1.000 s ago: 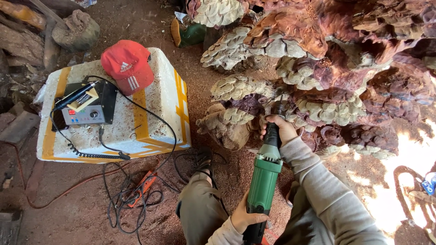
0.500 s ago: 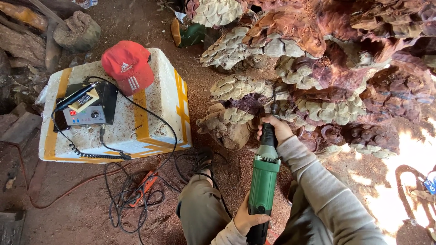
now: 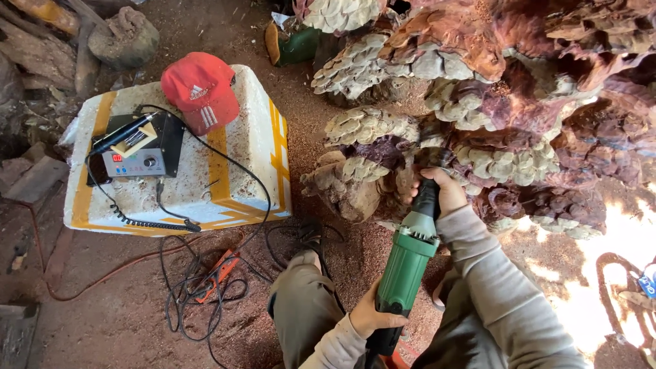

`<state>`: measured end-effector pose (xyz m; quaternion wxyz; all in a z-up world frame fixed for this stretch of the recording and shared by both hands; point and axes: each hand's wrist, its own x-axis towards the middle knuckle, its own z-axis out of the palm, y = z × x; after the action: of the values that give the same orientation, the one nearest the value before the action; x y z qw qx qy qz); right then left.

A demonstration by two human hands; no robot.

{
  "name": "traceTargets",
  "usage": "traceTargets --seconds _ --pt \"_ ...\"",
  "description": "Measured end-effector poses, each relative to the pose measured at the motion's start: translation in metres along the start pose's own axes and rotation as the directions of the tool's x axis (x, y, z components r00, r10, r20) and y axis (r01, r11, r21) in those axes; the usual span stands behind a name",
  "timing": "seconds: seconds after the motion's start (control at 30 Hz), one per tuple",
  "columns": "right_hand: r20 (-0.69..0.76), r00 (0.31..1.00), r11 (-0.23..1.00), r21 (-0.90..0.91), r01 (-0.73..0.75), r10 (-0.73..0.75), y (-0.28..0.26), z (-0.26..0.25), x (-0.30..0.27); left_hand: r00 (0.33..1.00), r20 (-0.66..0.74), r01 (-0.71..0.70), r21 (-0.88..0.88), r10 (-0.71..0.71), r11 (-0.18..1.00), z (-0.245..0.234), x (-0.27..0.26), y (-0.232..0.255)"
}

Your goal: Using a handheld power carving tool to refine and clean the surface of a large, intricate wooden root or burl sculpture.

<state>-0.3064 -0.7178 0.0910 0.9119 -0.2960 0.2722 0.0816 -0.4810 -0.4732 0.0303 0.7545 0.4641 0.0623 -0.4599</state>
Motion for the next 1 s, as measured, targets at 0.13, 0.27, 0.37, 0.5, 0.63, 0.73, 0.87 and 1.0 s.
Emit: traceTargets --seconds 0.13,0.27,0.37,0.5,0.63,0.73,0.87,1.0 --pt "0.036 0.999 0.999 0.030 -0.011 0.010 -0.001 -0.005 0.005 0.997 -0.059 -0.037 0.150 0.046 0.988 0.007 0.000 0.005" --pt "0.077 0.997 1.000 0.007 0.015 -0.015 0.003 -0.011 0.012 1.000 0.027 0.005 -0.113 -0.002 0.994 0.016 -0.007 0.009" --pt "-0.071 0.997 0.999 -0.009 -0.042 0.041 0.003 -0.004 0.009 0.998 0.038 0.046 -0.108 -0.042 0.993 0.019 -0.010 0.013" --pt "-0.066 0.994 0.995 -0.053 -0.086 0.083 0.009 -0.003 0.017 0.999 0.053 0.002 -0.149 0.006 0.989 0.012 -0.007 0.001" --pt "-0.060 0.994 0.993 -0.063 -0.098 0.094 0.015 -0.005 0.021 0.998 0.060 0.007 -0.172 0.003 0.985 0.009 -0.008 -0.005" --pt "-0.024 0.994 0.991 -0.080 -0.107 0.105 0.018 -0.008 0.025 0.999 0.047 0.016 -0.186 -0.007 0.982 0.008 -0.008 -0.009" --pt "0.163 0.979 0.985 -0.143 -0.099 0.122 0.022 -0.017 0.035 1.000 -0.028 -0.015 -0.056 0.013 0.998 0.009 -0.005 -0.012" --pt "0.028 0.994 0.985 -0.142 -0.099 0.104 0.024 -0.007 0.028 0.999 -0.041 -0.035 -0.051 0.033 0.998 0.008 -0.004 -0.019"
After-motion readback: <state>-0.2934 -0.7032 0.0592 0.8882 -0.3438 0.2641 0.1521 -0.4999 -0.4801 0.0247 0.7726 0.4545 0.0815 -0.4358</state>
